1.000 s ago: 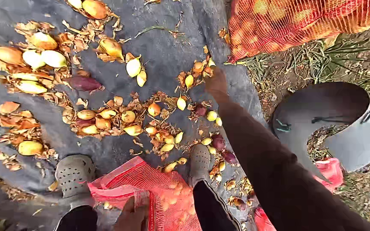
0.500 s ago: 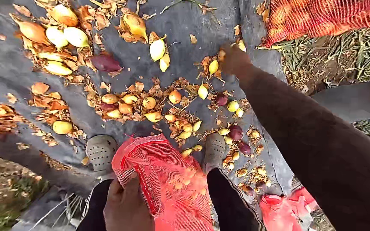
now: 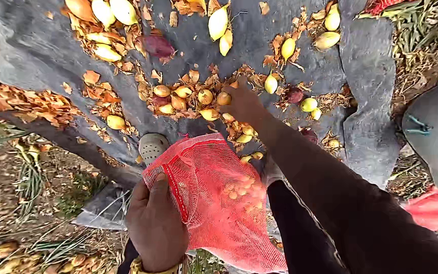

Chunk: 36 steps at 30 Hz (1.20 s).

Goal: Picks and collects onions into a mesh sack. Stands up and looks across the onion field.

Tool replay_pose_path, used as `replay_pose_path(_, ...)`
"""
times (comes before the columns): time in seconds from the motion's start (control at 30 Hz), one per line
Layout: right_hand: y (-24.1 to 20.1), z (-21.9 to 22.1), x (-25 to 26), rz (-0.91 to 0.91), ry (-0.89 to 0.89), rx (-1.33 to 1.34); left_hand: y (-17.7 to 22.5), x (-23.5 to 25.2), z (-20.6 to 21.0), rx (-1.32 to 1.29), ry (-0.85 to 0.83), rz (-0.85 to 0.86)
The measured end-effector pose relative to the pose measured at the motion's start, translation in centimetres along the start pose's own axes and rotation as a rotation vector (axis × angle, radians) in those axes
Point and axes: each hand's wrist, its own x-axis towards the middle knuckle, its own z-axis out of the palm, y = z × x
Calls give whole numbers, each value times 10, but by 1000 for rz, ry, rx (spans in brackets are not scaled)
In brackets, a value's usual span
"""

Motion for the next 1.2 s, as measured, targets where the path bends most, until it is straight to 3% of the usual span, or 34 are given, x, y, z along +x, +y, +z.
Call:
replay_pose_path(0.03, -4, -6, -10, 21, 69, 240, -3, 4, -6, 24, -41, -12)
replay_pose_path(0.1, -22, -6, -45, -16, 117, 1065, -7, 2, -17, 56, -165, -81)
replay_pose_path(0.17, -50, 15, -90, -145, -140, 1863, -4, -5, -16, -25, -276, -120)
replay_pose_path(0.23, -90, 53, -140, -223, -416, 2166, 0, -11, -14, -218, -292, -88)
replay_pose_path(0.3, -114, 103, -178, -174, -632, 2219, 1, -10, -22, -324, -251, 1)
replay_pose_path(0.37, -109, 150, -199, -19, -764, 2031, -1, -2, -28, -338, -197, 92)
replay_pose_path(0.4, -98, 168, -207, 70, -774, 1735, -4, -1, -32, -347, -193, 115)
replay_pose_path(0.5, -42, 213, -217, 138, -771, 492, -9, 1, -39, -426, -240, 133)
replay_pose_path(0.57, -1, 206, -226, 290, -903, 64, -11, 1, -43, -477, -247, 79)
replay_pose_path(0.63, 21, 172, -217, 325, -828, 37, -11, 8, -44, -474, -199, -14)
replay_pose_path(0.67, 25, 155, -209, 290, -709, 178, -13, 10, -47, -446, -189, -62)
replay_pose_path(0.77, -5, 106, -169, 125, -104, 687, -23, 5, -48, -358, -176, -166)
replay_pose_path(0.83, -33, 91, -107, -4, 295, 561, -23, 0, -41, -343, -176, -191)
replay_pose_path(0.87, -43, 89, -76, -45, 335, 397, -23, -2, -39, -339, -182, -198)
replay_pose_path(0.93, -60, 99, -27, -49, 239, 11, -24, -2, -35, -341, -171, -190)
replay_pose_path(1.0, -70, 115, -5, -20, 159, -180, -27, 1, -35, -347, -151, -178)
replay_pose_path(1.07, -76, 114, -13, 114, 159, -102, -30, 1, -36, -344, -138, -187)
replay_pose_path(1.13, -84, 96, -32, 269, 257, 142, -29, 1, -35, -341, -134, -201)
replay_pose_path(1.2, -89, 79, -41, 312, 381, 188, -30, -3, -36, -340, -135, -224)
